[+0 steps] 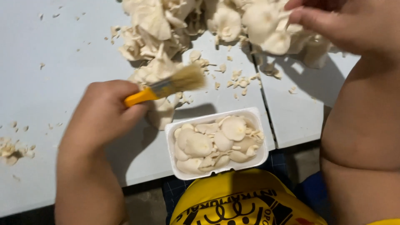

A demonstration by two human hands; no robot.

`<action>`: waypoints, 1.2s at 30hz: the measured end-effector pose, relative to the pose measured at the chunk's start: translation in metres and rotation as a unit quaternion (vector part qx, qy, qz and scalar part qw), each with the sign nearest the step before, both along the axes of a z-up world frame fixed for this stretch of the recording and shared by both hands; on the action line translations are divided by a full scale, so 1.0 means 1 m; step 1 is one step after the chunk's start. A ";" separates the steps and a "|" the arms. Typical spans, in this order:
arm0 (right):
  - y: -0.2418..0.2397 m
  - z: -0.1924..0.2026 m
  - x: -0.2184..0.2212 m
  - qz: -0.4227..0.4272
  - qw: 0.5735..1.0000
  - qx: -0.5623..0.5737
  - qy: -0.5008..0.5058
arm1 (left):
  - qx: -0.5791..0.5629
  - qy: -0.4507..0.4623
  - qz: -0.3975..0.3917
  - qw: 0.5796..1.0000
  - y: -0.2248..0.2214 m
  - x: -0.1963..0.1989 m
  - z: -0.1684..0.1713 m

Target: Cleaning oyster mushrooms with a brush and packing them into foam trays for sale.

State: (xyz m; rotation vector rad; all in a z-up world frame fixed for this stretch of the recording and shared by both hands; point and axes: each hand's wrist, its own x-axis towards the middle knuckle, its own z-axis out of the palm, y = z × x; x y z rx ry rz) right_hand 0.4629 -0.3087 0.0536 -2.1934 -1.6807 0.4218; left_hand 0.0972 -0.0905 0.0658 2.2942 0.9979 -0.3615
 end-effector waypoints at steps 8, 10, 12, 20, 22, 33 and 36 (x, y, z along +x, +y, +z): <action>0.027 0.026 -0.082 0.065 0.979 0.045 0.189 | 0.072 -0.070 -0.099 0.990 -0.008 -0.002 -0.023; 0.028 0.033 -0.096 0.086 0.976 0.090 0.176 | 0.060 -0.037 -0.090 0.993 -0.009 0.001 -0.020; 0.027 0.027 -0.097 0.088 0.973 0.102 0.185 | 0.075 -0.028 -0.097 0.992 -0.007 0.000 -0.023; 0.024 0.034 -0.108 0.164 0.956 0.103 0.222 | 0.074 0.030 -0.033 0.996 0.009 -0.017 -0.006; 0.028 0.032 -0.123 0.248 0.923 0.068 0.286 | 0.118 -0.032 -0.011 0.992 0.021 -0.030 -0.010; 0.025 -0.004 -0.195 0.371 0.904 0.121 0.174 | 0.135 -0.031 -0.004 0.990 0.030 -0.038 -0.017; 0.023 -0.004 -0.194 0.403 0.902 0.127 0.089 | 0.140 -0.028 -0.002 0.990 0.029 -0.037 -0.016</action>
